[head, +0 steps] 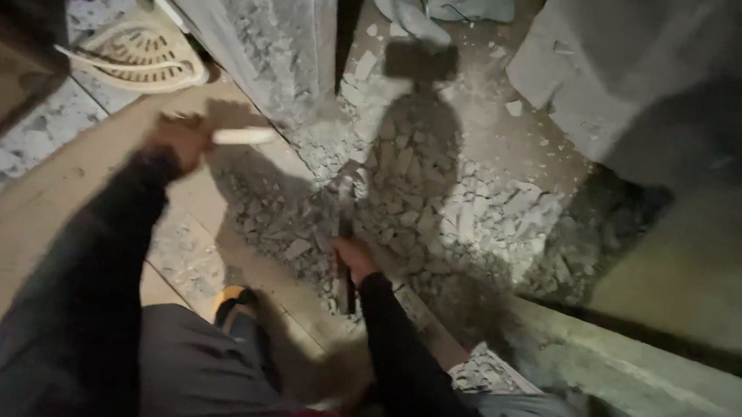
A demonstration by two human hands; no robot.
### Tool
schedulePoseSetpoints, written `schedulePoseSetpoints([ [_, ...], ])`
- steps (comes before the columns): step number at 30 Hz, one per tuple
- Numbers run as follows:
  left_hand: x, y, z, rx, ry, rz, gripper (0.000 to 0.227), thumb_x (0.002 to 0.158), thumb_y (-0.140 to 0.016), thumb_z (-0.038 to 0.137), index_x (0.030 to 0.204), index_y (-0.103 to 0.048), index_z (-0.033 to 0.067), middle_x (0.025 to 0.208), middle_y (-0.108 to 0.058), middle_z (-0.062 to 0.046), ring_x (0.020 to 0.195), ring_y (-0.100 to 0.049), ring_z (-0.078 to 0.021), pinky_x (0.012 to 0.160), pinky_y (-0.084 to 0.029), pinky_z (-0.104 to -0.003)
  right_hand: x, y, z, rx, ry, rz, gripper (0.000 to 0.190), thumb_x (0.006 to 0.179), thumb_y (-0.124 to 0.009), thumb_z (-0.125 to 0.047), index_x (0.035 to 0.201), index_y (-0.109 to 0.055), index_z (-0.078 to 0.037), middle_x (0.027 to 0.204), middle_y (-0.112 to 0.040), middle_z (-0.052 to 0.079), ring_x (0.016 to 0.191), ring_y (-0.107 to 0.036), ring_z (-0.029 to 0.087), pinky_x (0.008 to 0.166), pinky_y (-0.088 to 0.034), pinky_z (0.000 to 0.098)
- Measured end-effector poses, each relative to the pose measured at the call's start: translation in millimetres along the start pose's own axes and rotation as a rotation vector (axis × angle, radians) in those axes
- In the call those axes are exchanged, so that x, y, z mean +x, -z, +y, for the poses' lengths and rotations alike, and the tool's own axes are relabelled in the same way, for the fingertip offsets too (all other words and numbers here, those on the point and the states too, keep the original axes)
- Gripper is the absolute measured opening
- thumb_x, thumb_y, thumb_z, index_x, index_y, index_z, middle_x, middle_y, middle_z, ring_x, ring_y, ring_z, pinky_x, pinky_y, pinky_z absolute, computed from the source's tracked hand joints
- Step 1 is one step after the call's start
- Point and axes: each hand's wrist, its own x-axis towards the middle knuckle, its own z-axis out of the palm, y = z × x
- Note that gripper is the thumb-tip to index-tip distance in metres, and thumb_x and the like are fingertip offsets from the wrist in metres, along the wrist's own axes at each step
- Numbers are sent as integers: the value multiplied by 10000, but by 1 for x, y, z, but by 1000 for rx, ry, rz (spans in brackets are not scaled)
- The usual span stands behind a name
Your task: The person breaks up concrete debris on the floor using a hammer and a chisel.
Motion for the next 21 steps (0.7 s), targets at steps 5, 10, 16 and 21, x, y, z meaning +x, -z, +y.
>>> schedulePoseSetpoints([
  [5, -29, 80, 64, -589, -165, 509, 362, 855, -549, 315, 1049, -495, 14, 960, -557, -207, 876, -578, -443, 747, -456, -553, -7, -14, -10, -136, -202, 32, 431, 802, -640, -329, 1097, -606, -16, 1037, -575, 149, 1078, -529, 264, 926, -396, 451],
  [10, -42, 88, 55, -553, -43, 626, 310, 945, -477, 351, 970, -459, 43, 903, -467, -132, 853, -533, -357, 749, -431, -465, 15, -11, 12, -68, -55, 23, 353, 809, -663, -245, 1014, -594, 33, 940, -535, 184, 952, -481, 360, 839, -405, 514],
  [16, -36, 73, 36, -759, 27, 602, 391, 975, -424, 431, 1012, -410, 42, 887, -489, -158, 794, -572, -443, 684, -461, -546, 22, -17, 25, -78, 11, 95, 422, 851, -651, -312, 1069, -536, 30, 1015, -476, 205, 1003, -439, 364, 856, -332, 556],
  [21, -45, 85, 33, -791, 12, 605, 368, 957, -443, 424, 1027, -438, 63, 892, -552, -183, 787, -620, -453, 685, -484, -562, -34, -34, -43, -229, 255, 124, 472, 882, -631, -395, 575, -577, -40, 500, -537, 125, 488, -542, 229, 541, -400, 420],
])
